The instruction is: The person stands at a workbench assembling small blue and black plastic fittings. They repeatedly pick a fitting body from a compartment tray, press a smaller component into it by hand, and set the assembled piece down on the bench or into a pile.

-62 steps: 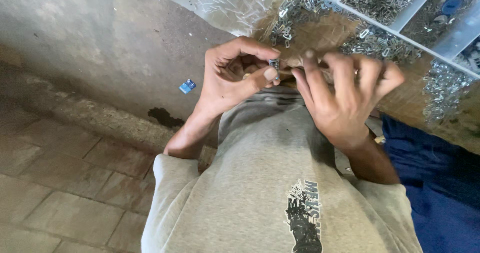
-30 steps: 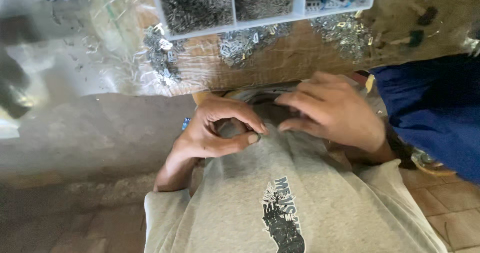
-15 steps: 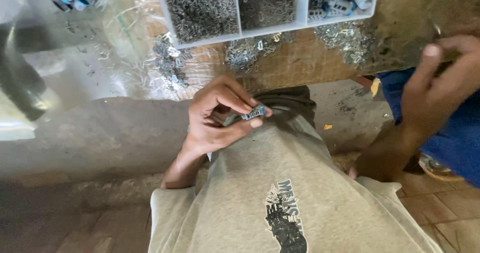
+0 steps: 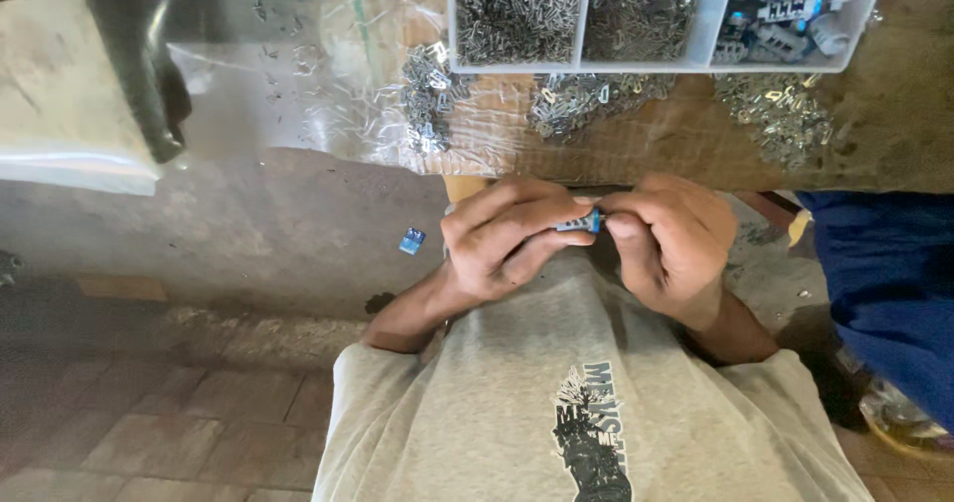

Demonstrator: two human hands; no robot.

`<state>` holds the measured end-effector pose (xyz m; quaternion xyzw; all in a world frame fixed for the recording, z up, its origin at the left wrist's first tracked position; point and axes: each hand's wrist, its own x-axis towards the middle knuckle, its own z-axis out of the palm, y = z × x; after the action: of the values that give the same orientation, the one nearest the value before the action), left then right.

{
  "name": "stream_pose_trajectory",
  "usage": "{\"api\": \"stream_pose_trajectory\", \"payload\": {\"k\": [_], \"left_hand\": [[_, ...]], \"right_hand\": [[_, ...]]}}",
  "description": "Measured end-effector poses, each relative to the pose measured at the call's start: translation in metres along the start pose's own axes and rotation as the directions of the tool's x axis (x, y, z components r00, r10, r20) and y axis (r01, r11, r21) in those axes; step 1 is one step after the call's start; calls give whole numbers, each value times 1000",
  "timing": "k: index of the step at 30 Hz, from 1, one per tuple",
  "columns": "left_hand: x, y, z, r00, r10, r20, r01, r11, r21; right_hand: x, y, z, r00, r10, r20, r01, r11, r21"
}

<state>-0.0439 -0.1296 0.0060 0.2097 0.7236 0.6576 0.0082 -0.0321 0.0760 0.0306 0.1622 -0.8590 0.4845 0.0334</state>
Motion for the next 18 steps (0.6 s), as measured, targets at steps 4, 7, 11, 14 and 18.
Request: {"api": "stream_pose_trajectory", "payload": {"k": [4,7,11,14,18], "left_hand": [[-2,-6,1,998,62,32,-64,995,80],[-3,-11,7,994,77,79,-78,997,5],[-7,-12,4,999,-21,48,26,995,-98],[-5,-14,3,999,46,4,-46,992,-118],[-3,-13,-3,997,75,-21,-76,994,-74]], "right_hand": [[-20,2,5,940,338,-51,-286,860,422],[-24,3,5,965,261,-12,-237,893,381],[-14,8,-2,999,39,4,-39,997,60],[-7,11,-2,997,77,2,-77,982,174],[-5,13,2,998,58,-29,-52,985,161]]}}
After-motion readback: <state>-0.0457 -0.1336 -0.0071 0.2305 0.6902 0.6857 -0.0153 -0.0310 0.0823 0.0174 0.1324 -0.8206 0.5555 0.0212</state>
